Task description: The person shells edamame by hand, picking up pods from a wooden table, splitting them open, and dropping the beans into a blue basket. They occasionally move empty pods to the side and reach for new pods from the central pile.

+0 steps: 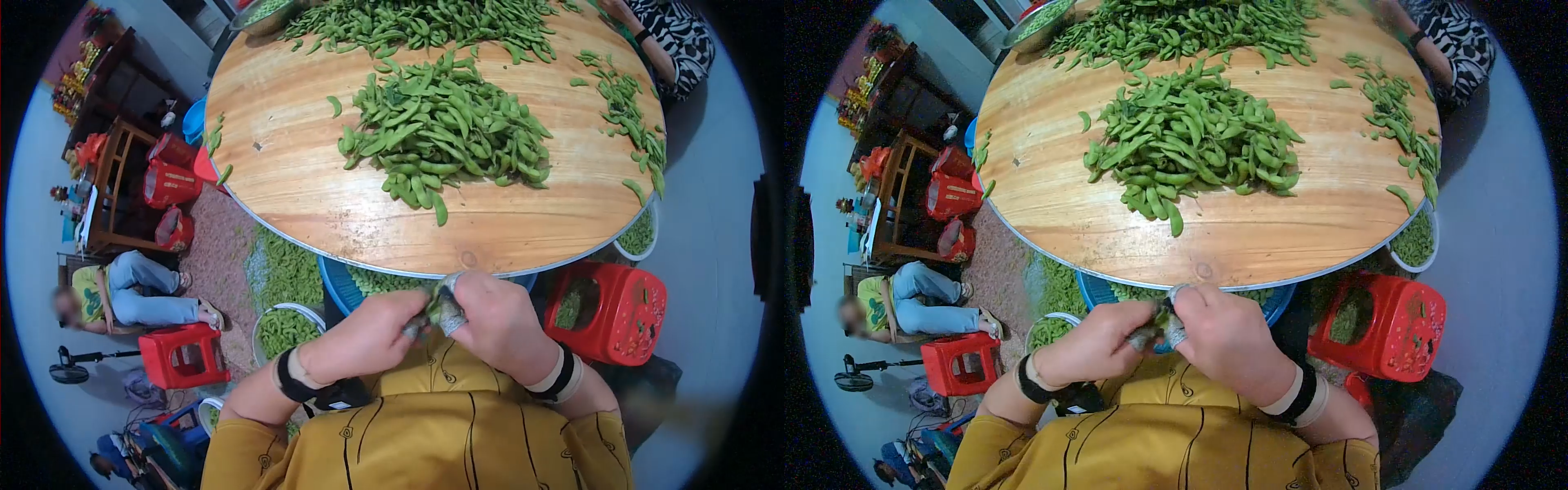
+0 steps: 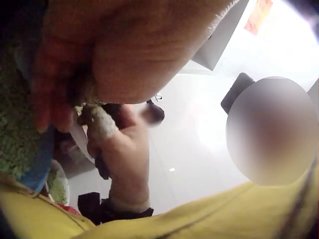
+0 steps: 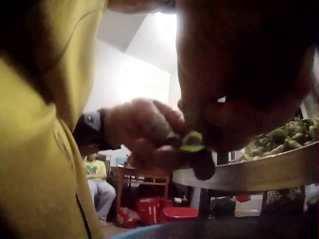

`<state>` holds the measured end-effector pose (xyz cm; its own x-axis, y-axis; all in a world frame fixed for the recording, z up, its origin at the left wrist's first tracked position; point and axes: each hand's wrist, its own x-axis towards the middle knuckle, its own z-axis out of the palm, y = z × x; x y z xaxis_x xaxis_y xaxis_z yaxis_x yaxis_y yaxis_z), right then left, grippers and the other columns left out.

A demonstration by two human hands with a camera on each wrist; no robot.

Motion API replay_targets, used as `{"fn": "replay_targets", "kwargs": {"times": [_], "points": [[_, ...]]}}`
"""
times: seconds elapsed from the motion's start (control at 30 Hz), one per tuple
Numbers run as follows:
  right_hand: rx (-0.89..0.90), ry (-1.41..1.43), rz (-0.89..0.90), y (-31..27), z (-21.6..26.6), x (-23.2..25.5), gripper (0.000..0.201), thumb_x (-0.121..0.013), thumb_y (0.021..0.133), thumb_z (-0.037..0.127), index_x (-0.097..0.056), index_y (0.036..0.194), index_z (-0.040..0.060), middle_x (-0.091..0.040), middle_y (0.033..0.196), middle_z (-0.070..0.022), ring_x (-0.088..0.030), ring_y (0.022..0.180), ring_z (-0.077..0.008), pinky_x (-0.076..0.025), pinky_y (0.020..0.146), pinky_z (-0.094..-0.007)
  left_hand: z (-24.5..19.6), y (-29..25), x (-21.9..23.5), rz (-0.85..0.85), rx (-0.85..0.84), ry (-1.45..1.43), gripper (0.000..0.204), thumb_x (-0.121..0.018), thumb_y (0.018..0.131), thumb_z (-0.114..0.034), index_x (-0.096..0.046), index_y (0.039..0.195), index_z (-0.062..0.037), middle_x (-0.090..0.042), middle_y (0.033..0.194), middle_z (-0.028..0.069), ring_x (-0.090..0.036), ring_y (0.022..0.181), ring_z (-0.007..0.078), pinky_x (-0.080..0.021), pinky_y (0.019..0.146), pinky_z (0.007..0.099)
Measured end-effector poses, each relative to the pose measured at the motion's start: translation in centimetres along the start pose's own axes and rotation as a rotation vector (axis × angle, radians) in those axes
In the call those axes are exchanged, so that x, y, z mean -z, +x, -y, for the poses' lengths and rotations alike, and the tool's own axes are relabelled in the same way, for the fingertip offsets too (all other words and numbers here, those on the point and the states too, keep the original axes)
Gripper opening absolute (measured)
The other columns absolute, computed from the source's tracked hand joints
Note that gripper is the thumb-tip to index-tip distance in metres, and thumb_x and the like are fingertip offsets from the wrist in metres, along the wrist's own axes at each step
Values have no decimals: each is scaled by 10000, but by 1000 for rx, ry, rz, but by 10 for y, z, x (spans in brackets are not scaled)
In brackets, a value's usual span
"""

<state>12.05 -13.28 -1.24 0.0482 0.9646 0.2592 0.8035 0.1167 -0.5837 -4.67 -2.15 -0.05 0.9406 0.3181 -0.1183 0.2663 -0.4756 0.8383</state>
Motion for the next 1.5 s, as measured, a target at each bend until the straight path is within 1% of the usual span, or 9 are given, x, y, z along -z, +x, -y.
{"fn": "replay_targets", "kwargs": {"times": [0.1, 0.2, 0.33, 0.5, 0.73, 0.87, 1.0, 1.2, 1.5], "points": [[15, 74, 183, 4, -3, 4, 297, -707, 688, 136, -532, 903, 30, -554, 800, -149, -598, 724, -320, -492, 592, -395, 19, -34, 14, 5, 133, 87, 172, -552, 761, 21, -538, 932, 16, -586, 799, 199, -593, 769, 395, -475, 659, 428], [24, 130, 103, 21, -7, 4, 267, -683, 712, 125, -552, 926, 34, -574, 836, -155, -599, 749, -335, -493, 616, -416, 28, -72, 32, 31, 456, 494, 261, -580, 722, 12, -575, 982, 3, -577, 843, 200, -581, 795, 392, -483, 700, 460], [-156, -86, -166, 59, -24, -15, 228, -664, 731, 97, -574, 930, 32, -586, 819, -158, -593, 756, -355, -490, 645, -438, 36, -87, 31, -92, 409, 792, 294, -617, 723, -8, -593, 1016, -10, -594, 864, 172, -598, 786, 363, -493, 679, 439], [-139, -122, -304, 57, -33, -9, 200, -658, 725, 74, -590, 905, 19, -598, 795, -171, -582, 718, -380, -485, 635, -436, 6, -41, 24, -332, 130, 468, 356, -644, 758, -26, -595, 1111, -32, -593, 933, 160, -606, 839, 346, -501, 691, 400], [-420, 530, 15, 29, -22, 32, 183, -631, 806, 55, -630, 977, -9, -642, 788, -88, -583, 718, -116, -480, 666, -284, 2, 36, 13, -343, -356, 434, 503, -562, 673, 46, -514, 1172, 4, -535, 1104, 191, -585, 913, 368, -506, 733, 398], [-584, 837, 9, 27, -12, 41, 249, -594, 834, 5, -589, 1083, -11, -628, 865, -25, -562, 767, -88, -479, 692, -253, 8, 37, 18, -220, -209, 126, 231, -598, 808, 7, -613, 1037, -15, -612, 888, 155, -611, 804, 335, -494, 677, 340], [-605, 905, 90, 17, -10, 30, 376, -532, 849, -11, -519, 1225, 1, -632, 888, -46, -565, 790, -89, -477, 719, -239, 8, 28, 16, -205, 156, -362, 139, -588, 899, -72, -630, 1013, -4, -649, 825, 39, -576, 732, 105, -476, 655, 275], [-483, 911, 139, 18, -7, 22, 449, -478, 840, -30, -484, 1288, -2, -634, 893, -42, -579, 796, -111, -476, 754, -239, 14, 31, 6, -178, 58, -427, 146, -570, 901, -45, -627, 1023, 12, -663, 883, 24, -586, 786, 76, -483, 703, 235], [-569, 1123, 102, 9, -13, 24, 418, -462, 874, 15, -514, 1287, 53, -614, 846, 39, -426, 541, -5, -360, 466, -156, 4, 35, 4, -230, 32, -79, 149, -559, 875, -22, -631, 1003, 4, -664, 860, 58, -609, 774, 110, -493, 688, 264]]}}
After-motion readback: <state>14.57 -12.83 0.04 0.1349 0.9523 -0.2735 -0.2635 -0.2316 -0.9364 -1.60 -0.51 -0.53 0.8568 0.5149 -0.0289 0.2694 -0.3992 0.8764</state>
